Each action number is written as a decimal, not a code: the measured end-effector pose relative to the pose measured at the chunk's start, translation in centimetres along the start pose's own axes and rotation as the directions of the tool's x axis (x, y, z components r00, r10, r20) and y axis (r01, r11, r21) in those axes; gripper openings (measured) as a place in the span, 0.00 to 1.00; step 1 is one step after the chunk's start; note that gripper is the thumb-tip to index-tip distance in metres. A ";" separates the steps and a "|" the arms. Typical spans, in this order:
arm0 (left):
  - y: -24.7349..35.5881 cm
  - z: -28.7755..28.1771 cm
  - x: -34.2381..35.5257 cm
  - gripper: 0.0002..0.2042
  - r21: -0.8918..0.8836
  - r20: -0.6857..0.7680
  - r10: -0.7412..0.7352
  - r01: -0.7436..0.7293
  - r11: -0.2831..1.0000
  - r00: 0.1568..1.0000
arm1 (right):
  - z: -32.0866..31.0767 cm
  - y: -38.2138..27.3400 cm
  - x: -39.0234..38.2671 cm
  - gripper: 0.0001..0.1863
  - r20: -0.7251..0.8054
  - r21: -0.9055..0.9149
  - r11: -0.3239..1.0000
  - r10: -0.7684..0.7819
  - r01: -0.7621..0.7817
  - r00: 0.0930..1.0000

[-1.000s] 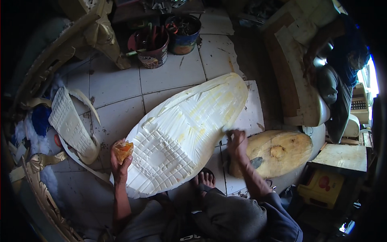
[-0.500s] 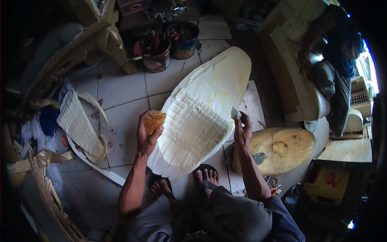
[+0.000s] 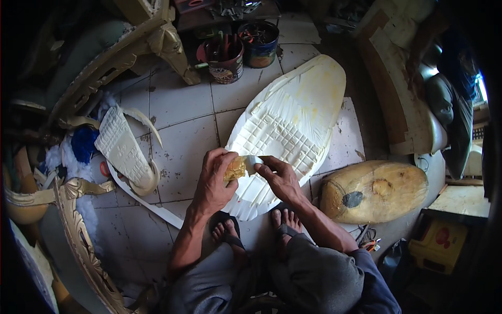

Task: The person applies adhesive to a foam seat component using a small spreader, then presses a top foam layer onto the adhesive-coated base to bond them together.

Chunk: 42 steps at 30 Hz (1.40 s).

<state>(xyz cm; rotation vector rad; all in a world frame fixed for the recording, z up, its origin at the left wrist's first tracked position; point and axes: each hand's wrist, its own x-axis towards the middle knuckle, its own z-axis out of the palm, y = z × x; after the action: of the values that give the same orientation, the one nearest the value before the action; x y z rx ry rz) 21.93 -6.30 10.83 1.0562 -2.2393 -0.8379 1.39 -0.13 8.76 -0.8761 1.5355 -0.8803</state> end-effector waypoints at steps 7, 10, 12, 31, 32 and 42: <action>0.9 -0.8 0.0 0.33 0.103 0.139 0.017 -0.031 0.994 0.990 | 1.1 1.1 -0.3 0.30 0.038 0.088 0.991 0.097 -0.100 0.995; 1.1 -1.2 0.0 0.33 0.116 0.153 0.009 -0.027 0.993 0.988 | 1.4 1.0 -0.6 0.27 0.042 0.114 0.987 0.108 -0.112 0.993; 1.1 -1.5 -0.1 0.33 0.117 0.147 0.001 -0.018 0.993 0.989 | 1.5 0.4 -0.7 0.27 0.056 0.107 0.988 0.108 -0.114 0.993; -0.2 1.6 -2.7 0.36 0.119 -0.089 -0.047 0.058 0.991 0.995 | 2.2 2.3 -0.4 0.24 -0.027 -0.110 0.991 -0.084 0.081 0.996; -0.4 1.7 -2.6 0.36 0.120 -0.094 -0.063 0.074 0.990 0.994 | 2.0 2.3 -0.5 0.23 -0.018 -0.151 0.982 -0.118 0.114 0.993; -2.4 1.9 -3.4 0.33 0.176 -0.149 -0.094 0.120 0.977 0.984 | -0.2 0.8 -0.4 0.19 0.378 0.042 0.988 -0.151 0.146 0.914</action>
<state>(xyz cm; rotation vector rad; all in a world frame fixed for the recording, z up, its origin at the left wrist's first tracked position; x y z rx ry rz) 23.70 -4.17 7.15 1.2908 -2.1888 -0.5868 1.22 0.64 8.25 -1.0955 1.1360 -0.7718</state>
